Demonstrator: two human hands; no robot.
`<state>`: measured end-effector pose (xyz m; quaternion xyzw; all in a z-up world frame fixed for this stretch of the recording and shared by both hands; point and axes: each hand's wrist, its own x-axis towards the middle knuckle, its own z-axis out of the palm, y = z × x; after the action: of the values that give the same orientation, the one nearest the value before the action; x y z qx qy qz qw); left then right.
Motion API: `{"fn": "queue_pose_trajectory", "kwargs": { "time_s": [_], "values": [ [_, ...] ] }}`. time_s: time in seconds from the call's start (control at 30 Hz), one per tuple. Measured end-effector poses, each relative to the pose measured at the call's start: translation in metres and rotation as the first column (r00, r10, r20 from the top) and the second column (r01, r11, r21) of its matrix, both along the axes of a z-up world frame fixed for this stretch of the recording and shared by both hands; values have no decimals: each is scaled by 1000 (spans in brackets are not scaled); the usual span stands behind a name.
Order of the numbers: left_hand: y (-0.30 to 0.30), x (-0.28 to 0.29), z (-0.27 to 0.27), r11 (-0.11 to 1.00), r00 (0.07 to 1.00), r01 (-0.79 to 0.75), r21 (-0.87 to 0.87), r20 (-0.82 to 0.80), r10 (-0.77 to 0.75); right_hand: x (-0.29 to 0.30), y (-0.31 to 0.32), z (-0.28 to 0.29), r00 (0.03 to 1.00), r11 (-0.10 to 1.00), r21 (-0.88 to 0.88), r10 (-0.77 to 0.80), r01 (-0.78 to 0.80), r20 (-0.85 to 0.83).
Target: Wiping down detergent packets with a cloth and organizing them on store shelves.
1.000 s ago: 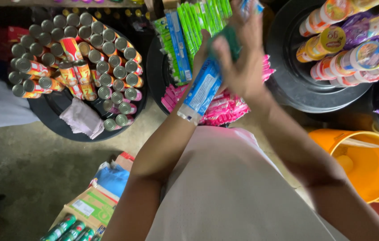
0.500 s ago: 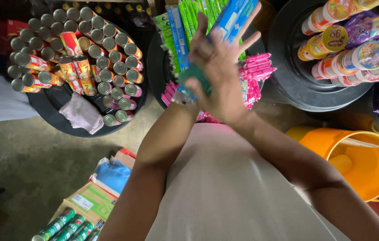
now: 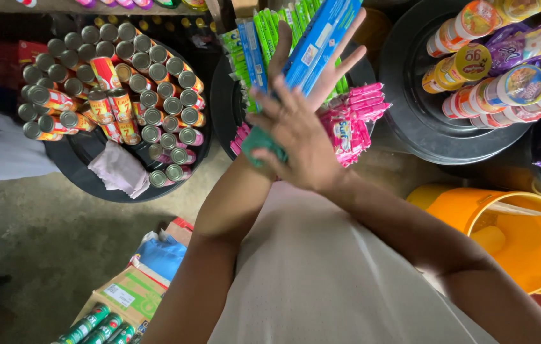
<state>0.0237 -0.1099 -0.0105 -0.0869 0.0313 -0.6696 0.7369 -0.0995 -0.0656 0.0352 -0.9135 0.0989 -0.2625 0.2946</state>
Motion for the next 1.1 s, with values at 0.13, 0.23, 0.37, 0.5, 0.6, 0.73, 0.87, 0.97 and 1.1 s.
{"fn": "queue_pose_trajectory", "kwargs": {
  "time_s": [0.13, 0.23, 0.37, 0.5, 0.6, 0.73, 0.87, 0.97, 1.1],
  "values": [
    [15, 1, 25, 993, 993, 112, 31, -34, -111, 2, -17, 3, 997, 980, -186, 57, -66, -56],
    [29, 1, 21, 982, 993, 95, 166, 54, -105, -1, -52, 21, 992, 960, -248, -129, 129, 16],
    [40, 4, 17, 994, 950, 51, 93, 301, -77, -21, -128, 7, 882, 933, 274, -322, 234, 344],
    [61, -5, 27, 980, 928, 62, -191, 371, 14, -61, -192, -4, 751, 717, 639, -577, 278, 321],
    [69, -8, 33, 974, 938, 131, -187, 342, -61, -72, -200, -6, 950, 815, 578, -204, 31, 236],
    [74, -17, 21, 983, 946, 182, -37, 278, -164, -57, -164, -25, 961, 301, 940, -267, 158, -76],
    [77, -26, 0, 960, 933, 169, 224, 279, -229, -47, -128, -74, 991, -95, 992, -105, -87, 77],
    [81, -30, -1, 909, 915, 115, 401, 313, -254, -53, -118, -140, 986, -231, 965, -140, -121, 90],
    [84, -38, -41, 855, 921, 169, 491, 231, -314, -55, -114, -173, 982, -365, 926, -187, -98, 30]
  ]
}}
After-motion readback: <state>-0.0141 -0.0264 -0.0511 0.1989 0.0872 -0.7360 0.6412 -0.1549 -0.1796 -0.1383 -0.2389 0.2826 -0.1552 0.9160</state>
